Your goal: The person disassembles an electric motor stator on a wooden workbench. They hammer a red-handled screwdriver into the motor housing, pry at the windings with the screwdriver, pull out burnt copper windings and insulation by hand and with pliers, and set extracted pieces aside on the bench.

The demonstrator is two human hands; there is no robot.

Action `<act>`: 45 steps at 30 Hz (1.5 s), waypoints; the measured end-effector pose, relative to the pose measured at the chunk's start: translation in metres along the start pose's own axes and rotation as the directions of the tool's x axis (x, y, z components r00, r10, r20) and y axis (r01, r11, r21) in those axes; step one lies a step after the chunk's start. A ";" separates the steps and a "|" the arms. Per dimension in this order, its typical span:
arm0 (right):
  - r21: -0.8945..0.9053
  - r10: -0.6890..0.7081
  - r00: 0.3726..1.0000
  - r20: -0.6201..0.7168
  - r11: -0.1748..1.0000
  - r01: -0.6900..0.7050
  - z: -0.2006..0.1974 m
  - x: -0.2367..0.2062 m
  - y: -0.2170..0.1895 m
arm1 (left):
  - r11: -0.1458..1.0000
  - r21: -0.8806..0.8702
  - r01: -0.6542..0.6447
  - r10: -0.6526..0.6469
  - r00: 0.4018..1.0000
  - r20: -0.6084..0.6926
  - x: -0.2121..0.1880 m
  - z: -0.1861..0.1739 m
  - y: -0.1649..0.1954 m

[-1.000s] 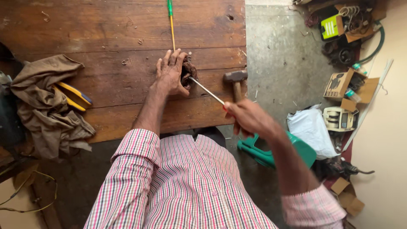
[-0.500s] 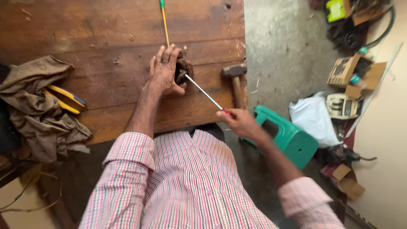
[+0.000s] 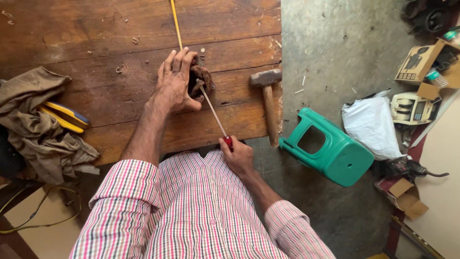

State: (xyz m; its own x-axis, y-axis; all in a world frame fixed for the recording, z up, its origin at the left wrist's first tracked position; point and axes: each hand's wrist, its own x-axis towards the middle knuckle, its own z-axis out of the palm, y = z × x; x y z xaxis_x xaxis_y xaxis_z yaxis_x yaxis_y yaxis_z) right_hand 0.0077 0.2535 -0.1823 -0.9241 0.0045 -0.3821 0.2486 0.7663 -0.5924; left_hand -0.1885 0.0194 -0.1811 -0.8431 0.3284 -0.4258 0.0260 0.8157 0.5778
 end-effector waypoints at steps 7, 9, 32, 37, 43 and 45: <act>0.145 0.119 0.967 0.226 0.977 -0.154 -0.084 -0.009 -0.016 | 0.999 0.001 -0.042 0.042 0.997 -0.068 -0.003 -0.001 -0.001; 0.124 0.099 0.959 0.266 0.983 -0.136 -0.096 -0.006 -0.023 | 0.999 0.019 -0.028 0.029 0.998 -0.050 -0.001 0.000 -0.002; 0.197 0.276 0.959 0.061 0.939 -0.282 -0.106 -0.011 -0.040 | 0.973 -0.224 0.053 -0.160 0.856 -0.492 -0.024 0.037 0.026; 0.131 0.178 0.984 -0.030 0.976 -0.173 -0.069 0.030 -0.029 | 0.967 -0.237 0.089 -0.192 0.867 -0.461 -0.016 0.045 0.024; -0.019 -0.102 0.955 -0.279 0.995 0.100 -0.056 0.039 -0.006 | 0.976 -0.219 0.021 -0.139 0.831 -0.539 -0.021 0.047 0.022; -0.063 -0.122 0.942 -0.311 0.992 0.108 -0.061 0.034 -0.002 | 0.978 -0.209 0.007 -0.120 0.837 -0.533 -0.026 0.046 0.020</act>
State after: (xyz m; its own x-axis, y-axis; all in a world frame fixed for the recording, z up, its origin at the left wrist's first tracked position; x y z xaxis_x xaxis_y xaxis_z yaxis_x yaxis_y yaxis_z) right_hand -0.0419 0.2910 -0.1512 -0.9916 0.1104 -0.0667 0.1285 0.8009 -0.5848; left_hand -0.1418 0.0494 -0.1904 -0.9955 -0.0771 -0.0545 -0.0930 0.7005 0.7076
